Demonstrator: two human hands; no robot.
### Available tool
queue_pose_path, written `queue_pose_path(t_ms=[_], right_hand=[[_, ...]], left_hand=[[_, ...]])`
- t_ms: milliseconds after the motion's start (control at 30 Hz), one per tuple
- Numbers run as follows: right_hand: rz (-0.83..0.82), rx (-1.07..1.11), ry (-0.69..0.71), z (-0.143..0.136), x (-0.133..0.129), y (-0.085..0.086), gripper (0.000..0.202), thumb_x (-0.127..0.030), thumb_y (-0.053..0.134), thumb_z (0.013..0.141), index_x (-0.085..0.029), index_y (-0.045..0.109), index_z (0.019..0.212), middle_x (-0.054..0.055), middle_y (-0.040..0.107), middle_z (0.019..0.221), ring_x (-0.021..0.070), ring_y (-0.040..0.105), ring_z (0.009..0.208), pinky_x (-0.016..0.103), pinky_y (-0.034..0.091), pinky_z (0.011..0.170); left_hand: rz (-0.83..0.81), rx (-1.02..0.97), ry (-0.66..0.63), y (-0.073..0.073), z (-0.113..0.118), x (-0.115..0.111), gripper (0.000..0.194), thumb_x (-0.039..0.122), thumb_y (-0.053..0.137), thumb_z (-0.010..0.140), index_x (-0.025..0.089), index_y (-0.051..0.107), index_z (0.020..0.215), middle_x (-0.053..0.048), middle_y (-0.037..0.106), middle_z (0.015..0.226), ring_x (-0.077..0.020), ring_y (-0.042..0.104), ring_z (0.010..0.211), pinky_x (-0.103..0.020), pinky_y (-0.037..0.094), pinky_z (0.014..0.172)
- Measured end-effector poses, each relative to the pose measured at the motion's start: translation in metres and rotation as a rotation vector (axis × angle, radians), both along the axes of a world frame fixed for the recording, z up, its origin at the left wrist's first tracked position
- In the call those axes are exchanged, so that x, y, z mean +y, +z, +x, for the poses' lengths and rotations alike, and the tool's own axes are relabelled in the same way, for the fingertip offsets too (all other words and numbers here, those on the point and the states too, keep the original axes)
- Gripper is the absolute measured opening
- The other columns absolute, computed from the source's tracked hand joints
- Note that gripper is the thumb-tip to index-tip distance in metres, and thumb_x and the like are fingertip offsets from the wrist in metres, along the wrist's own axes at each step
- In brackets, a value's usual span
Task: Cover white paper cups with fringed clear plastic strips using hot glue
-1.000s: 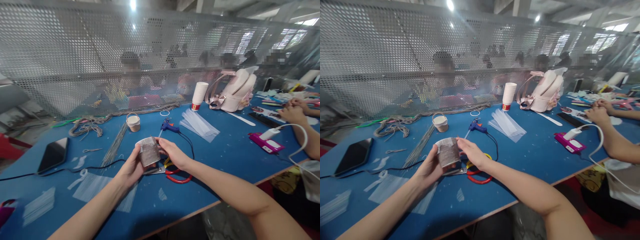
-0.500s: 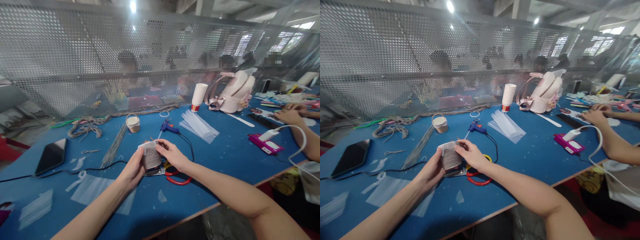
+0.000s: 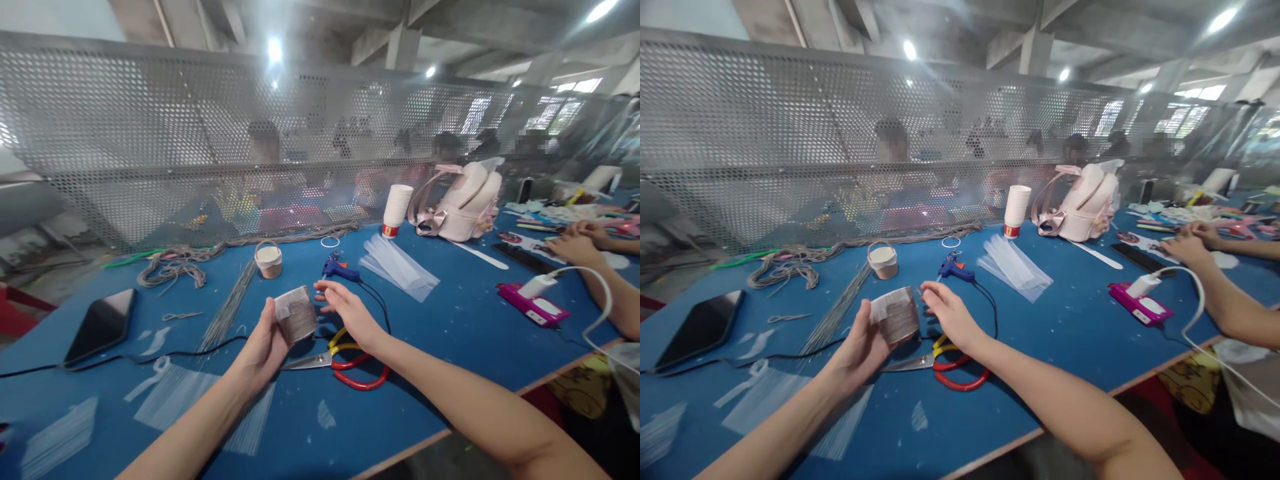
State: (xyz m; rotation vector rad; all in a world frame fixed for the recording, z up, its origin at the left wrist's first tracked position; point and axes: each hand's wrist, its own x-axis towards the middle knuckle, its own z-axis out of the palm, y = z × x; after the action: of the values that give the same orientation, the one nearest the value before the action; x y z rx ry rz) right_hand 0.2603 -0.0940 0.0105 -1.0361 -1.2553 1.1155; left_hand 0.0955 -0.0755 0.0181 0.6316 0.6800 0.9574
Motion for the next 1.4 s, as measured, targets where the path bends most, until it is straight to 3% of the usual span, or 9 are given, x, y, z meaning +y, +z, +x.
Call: queue_pose_path(t_ms=[167, 433, 700, 1000, 1233, 1400], right_hand=[[0.141, -0.150, 0.026, -0.003, -0.007, -0.004, 0.044, -0.046, 0.053, 0.085, -0.023, 0.049, 0.122, 0.008, 0.054, 0.126, 0.0204, 0.052, 0.113, 0.038, 0.044, 0.093], [0.222, -0.288, -0.006, -0.005, -0.008, 0.001, 0.055, -0.037, 0.060, 0.079, -0.018, 0.043, 0.128, 0.012, 0.053, 0.126, 0.0221, 0.053, 0.109, 0.039, 0.044, 0.093], [0.268, -0.371, -0.025, -0.006, -0.003, -0.005, 0.060, -0.043, 0.063, 0.078, -0.023, 0.043, 0.130, 0.010, 0.053, 0.126, 0.0236, 0.051, 0.114, 0.041, 0.042, 0.097], [0.323, -0.379, -0.053, -0.004, -0.011, -0.002, 0.053, -0.037, 0.053, 0.086, -0.021, 0.039, 0.134, 0.012, 0.046, 0.134, 0.0228, 0.049, 0.118, 0.039, 0.044, 0.094], [0.650, -0.716, -0.115, -0.003, -0.016, -0.007, 0.052, -0.034, 0.049, 0.089, -0.023, 0.035, 0.138, 0.013, 0.032, 0.145, 0.0255, 0.030, 0.134, 0.048, 0.028, 0.108], [0.965, -0.921, -0.150, -0.003, -0.011, 0.005, 0.047, -0.030, 0.050, 0.088, -0.021, 0.042, 0.133, 0.015, 0.033, 0.143, 0.0303, 0.030, 0.132, 0.051, 0.033, 0.102]], left_hand=[[0.001, -0.059, -0.010, 0.004, -0.001, -0.002, 0.045, 0.044, 0.054, 0.084, 0.011, 0.060, 0.115, -0.014, 0.072, 0.103, -0.0284, 0.062, 0.106, -0.042, 0.047, 0.094], [0.089, -0.079, -0.034, 0.007, 0.001, -0.006, 0.043, 0.017, 0.058, 0.076, 0.018, 0.058, 0.119, -0.009, 0.071, 0.105, -0.0246, 0.064, 0.100, -0.037, 0.051, 0.088], [0.129, 0.146, 0.020, 0.003, -0.001, -0.001, 0.034, 0.026, 0.073, 0.069, 0.018, 0.065, 0.101, -0.005, 0.072, 0.101, -0.0212, 0.066, 0.091, -0.027, 0.055, 0.074], [0.158, 0.109, 0.099, 0.007, -0.004, -0.003, 0.047, 0.029, 0.072, 0.072, 0.024, 0.055, 0.115, -0.006, 0.068, 0.106, -0.0212, 0.066, 0.087, -0.036, 0.056, 0.073], [0.064, -0.012, 0.142, 0.010, -0.008, 0.002, 0.035, 0.041, 0.059, 0.082, 0.024, 0.057, 0.112, -0.004, 0.070, 0.094, -0.0180, 0.067, 0.075, -0.031, 0.055, 0.066], [0.039, -0.043, 0.144, 0.013, -0.014, 0.008, 0.031, 0.041, 0.046, 0.090, 0.018, 0.063, 0.102, -0.005, 0.072, 0.087, -0.0160, 0.067, 0.075, -0.026, 0.054, 0.068]])
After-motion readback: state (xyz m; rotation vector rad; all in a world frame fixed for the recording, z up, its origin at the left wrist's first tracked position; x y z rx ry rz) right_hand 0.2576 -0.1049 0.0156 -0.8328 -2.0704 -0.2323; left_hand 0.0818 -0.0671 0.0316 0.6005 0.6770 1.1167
